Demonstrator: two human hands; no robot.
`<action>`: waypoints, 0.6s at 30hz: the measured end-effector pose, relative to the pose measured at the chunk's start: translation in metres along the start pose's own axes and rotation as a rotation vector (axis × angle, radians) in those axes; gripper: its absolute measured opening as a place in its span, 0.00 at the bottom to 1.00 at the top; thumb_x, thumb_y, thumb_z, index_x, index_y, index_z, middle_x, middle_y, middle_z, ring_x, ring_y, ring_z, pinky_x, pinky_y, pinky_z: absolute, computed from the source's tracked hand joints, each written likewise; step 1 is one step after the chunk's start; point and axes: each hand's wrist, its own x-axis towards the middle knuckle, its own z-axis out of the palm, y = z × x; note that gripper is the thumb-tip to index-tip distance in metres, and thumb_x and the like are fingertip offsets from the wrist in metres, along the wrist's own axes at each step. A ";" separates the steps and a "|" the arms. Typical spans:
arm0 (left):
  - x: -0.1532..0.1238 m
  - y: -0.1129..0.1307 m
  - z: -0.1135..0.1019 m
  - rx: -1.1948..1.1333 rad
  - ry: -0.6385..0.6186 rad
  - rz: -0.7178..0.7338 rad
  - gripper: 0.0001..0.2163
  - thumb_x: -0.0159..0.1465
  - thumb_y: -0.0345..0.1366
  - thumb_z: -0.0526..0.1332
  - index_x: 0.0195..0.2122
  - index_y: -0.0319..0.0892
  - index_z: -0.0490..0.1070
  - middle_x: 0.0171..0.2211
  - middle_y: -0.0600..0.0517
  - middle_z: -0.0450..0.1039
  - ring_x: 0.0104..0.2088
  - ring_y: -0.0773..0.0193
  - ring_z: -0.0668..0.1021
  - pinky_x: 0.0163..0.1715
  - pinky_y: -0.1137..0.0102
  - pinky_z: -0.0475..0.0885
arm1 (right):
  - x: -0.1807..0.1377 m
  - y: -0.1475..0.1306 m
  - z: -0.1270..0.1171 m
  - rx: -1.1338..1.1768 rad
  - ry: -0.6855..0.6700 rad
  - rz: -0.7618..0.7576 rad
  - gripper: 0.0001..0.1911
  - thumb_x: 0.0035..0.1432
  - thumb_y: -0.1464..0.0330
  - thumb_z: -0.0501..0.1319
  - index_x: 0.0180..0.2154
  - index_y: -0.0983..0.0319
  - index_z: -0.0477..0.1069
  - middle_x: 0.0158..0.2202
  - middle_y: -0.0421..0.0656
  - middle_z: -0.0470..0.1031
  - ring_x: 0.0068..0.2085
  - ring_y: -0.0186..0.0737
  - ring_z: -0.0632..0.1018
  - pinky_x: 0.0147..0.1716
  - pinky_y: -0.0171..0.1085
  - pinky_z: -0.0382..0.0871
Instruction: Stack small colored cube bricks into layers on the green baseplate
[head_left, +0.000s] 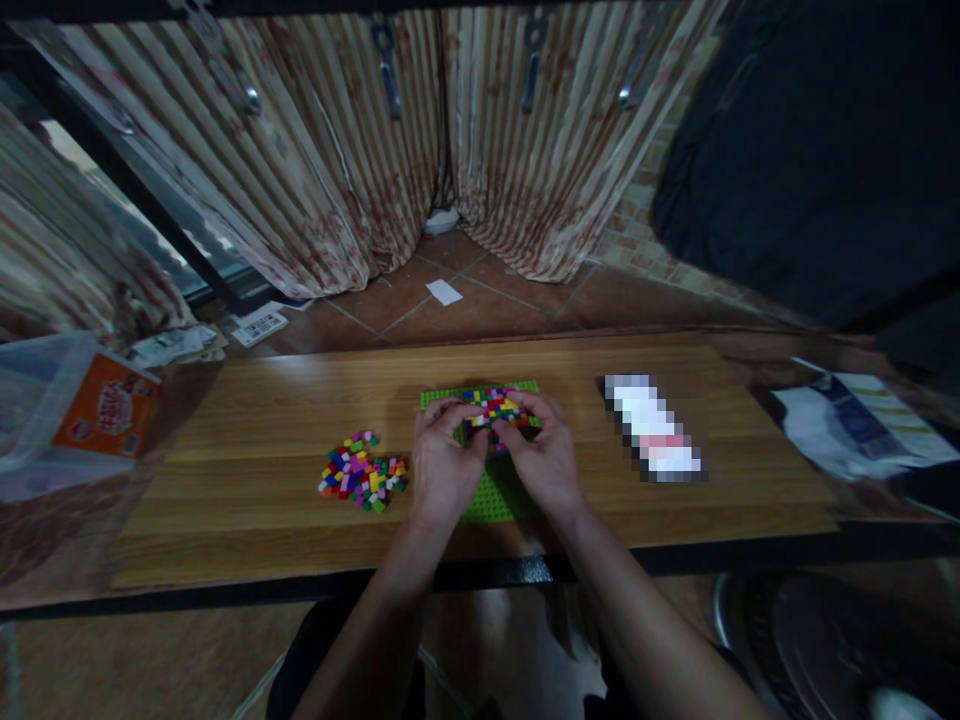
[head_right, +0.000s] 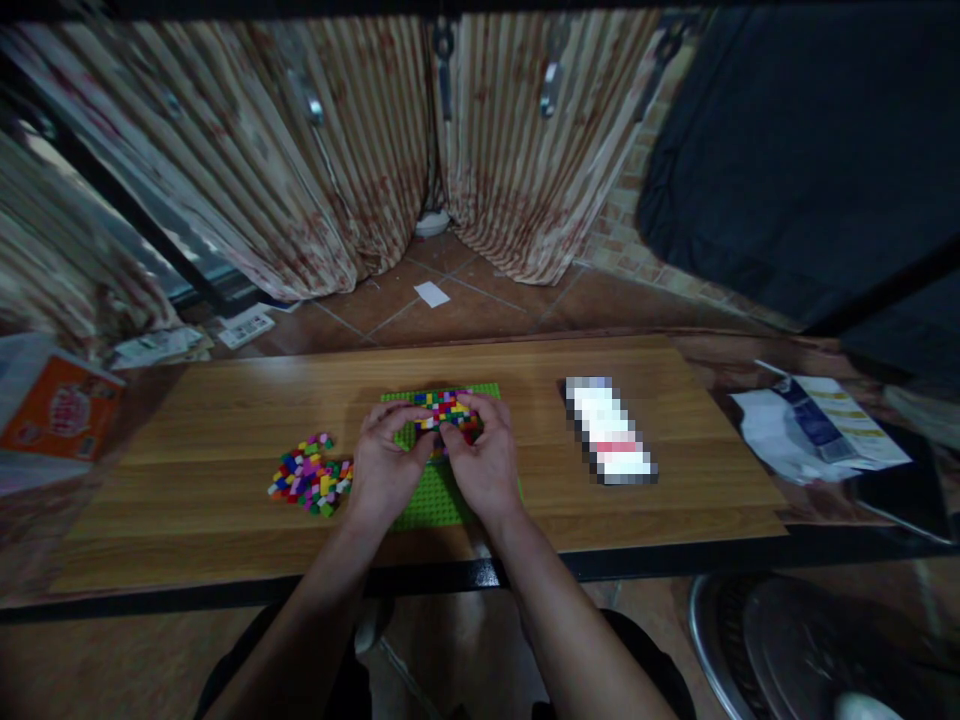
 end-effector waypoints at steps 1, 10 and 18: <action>0.000 0.000 0.000 0.002 -0.001 -0.002 0.10 0.56 0.26 0.65 0.37 0.44 0.78 0.42 0.49 0.72 0.47 0.58 0.75 0.52 0.61 0.70 | 0.000 0.000 0.001 -0.008 0.002 0.000 0.15 0.52 0.68 0.64 0.43 0.57 0.75 0.47 0.47 0.73 0.52 0.47 0.74 0.57 0.51 0.65; 0.002 0.001 0.001 -0.019 -0.016 -0.018 0.10 0.55 0.25 0.63 0.37 0.43 0.77 0.42 0.48 0.72 0.47 0.58 0.75 0.52 0.62 0.71 | 0.000 -0.002 0.005 -0.075 0.009 0.014 0.16 0.51 0.68 0.63 0.43 0.58 0.75 0.47 0.48 0.72 0.52 0.49 0.74 0.57 0.51 0.66; 0.003 0.003 0.002 -0.041 -0.024 -0.032 0.11 0.54 0.22 0.62 0.37 0.41 0.76 0.41 0.48 0.71 0.46 0.58 0.76 0.51 0.62 0.71 | 0.002 -0.004 0.006 -0.099 0.004 0.045 0.18 0.49 0.69 0.62 0.44 0.60 0.75 0.47 0.48 0.72 0.51 0.48 0.74 0.54 0.50 0.68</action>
